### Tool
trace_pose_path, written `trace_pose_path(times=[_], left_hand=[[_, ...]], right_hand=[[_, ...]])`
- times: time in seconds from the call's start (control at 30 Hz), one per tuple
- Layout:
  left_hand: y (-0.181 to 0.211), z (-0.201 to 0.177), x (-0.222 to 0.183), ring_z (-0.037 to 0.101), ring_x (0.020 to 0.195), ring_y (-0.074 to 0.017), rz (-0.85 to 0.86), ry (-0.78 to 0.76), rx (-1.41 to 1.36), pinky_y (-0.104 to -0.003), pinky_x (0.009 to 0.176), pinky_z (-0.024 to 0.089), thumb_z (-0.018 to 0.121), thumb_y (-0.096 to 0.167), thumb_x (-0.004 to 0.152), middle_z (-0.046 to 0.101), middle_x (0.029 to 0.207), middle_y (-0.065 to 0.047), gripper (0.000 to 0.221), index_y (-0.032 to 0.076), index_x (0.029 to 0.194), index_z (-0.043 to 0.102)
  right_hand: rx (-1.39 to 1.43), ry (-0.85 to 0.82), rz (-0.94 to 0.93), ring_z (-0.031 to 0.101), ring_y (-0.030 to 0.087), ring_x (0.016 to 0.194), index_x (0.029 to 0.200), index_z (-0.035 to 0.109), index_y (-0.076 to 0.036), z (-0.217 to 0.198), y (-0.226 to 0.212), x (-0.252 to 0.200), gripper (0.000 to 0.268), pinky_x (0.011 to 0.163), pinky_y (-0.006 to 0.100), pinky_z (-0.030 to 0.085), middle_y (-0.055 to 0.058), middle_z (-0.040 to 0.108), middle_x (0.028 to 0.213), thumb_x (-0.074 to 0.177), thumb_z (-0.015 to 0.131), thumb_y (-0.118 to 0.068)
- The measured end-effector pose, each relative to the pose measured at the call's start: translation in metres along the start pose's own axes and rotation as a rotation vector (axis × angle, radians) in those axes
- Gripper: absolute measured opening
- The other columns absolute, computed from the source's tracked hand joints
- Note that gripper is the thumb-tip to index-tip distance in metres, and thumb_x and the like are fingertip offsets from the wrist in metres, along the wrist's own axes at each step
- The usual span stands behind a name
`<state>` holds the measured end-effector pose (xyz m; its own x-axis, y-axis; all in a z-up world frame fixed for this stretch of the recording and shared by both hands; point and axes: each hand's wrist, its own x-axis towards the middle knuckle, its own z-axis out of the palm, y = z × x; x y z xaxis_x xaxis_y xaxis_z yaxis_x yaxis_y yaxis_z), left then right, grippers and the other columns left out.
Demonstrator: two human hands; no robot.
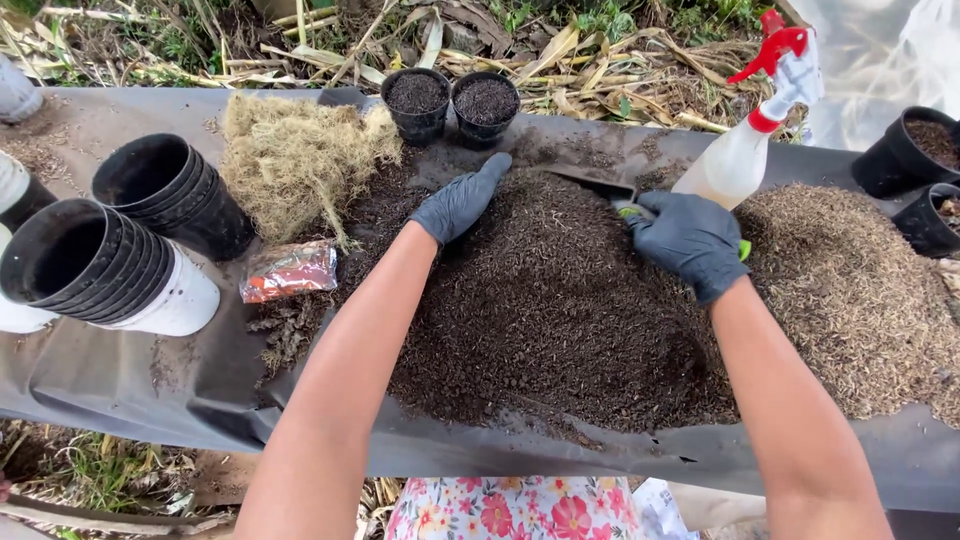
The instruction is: Mixing soil on a workbench using a spray bottle, a trowel, and hands to prepare it for planting.
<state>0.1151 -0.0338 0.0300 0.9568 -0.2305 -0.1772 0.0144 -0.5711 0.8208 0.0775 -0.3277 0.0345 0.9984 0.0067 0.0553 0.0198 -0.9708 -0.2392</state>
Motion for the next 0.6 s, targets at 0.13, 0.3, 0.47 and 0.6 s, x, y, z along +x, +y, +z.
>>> trace_pose_path(times=[0.13,0.3,0.47,0.6], left_hand=[[0.023,-0.007,-0.038,0.032,0.14,-0.0646,0.144,-0.008,-0.044,-0.06,0.126,0.019,0.029,0.043,0.105,0.043,0.146,-0.049,0.08,-0.028,0.141,0.042],[-0.037,-0.015,-0.03,0.034,0.153,-0.0282,0.638,-0.025,0.192,-0.039,0.128,0.019,0.015,0.037,0.109,0.04,0.163,-0.015,0.059,0.009,0.157,0.036],[-0.06,0.001,-0.05,0.04,0.149,-0.0313,0.404,0.071,-0.048,-0.04,0.125,0.027,0.027,0.046,0.105,0.048,0.157,-0.015,0.063,0.01,0.154,0.043],[-0.098,0.001,-0.048,0.038,0.151,-0.0307,0.498,0.075,0.201,-0.04,0.127,0.023,0.019,0.037,0.109,0.042,0.162,-0.012,0.057,0.015,0.159,0.037]], right_hand=[[0.027,0.108,0.011,0.069,0.036,0.11,0.132,0.068,-0.047,-0.015,0.018,-0.016,0.041,0.096,0.051,0.055,0.001,0.076,0.11,0.093,0.059,-0.054],[-0.435,0.438,-0.301,0.047,0.016,0.06,0.115,0.064,-0.021,-0.04,0.015,-0.046,0.03,0.052,0.027,0.038,-0.001,0.054,0.076,0.114,0.048,-0.047],[-0.495,0.639,-0.473,0.056,0.024,0.076,0.154,0.049,-0.038,-0.026,-0.016,-0.083,0.058,0.06,0.036,0.04,-0.006,0.064,0.11,0.098,0.054,-0.027],[-0.455,0.44,-0.646,0.061,0.028,0.101,0.153,0.049,-0.035,0.009,0.016,-0.076,0.078,0.092,0.045,0.047,-0.005,0.064,0.135,0.077,0.061,-0.021]])
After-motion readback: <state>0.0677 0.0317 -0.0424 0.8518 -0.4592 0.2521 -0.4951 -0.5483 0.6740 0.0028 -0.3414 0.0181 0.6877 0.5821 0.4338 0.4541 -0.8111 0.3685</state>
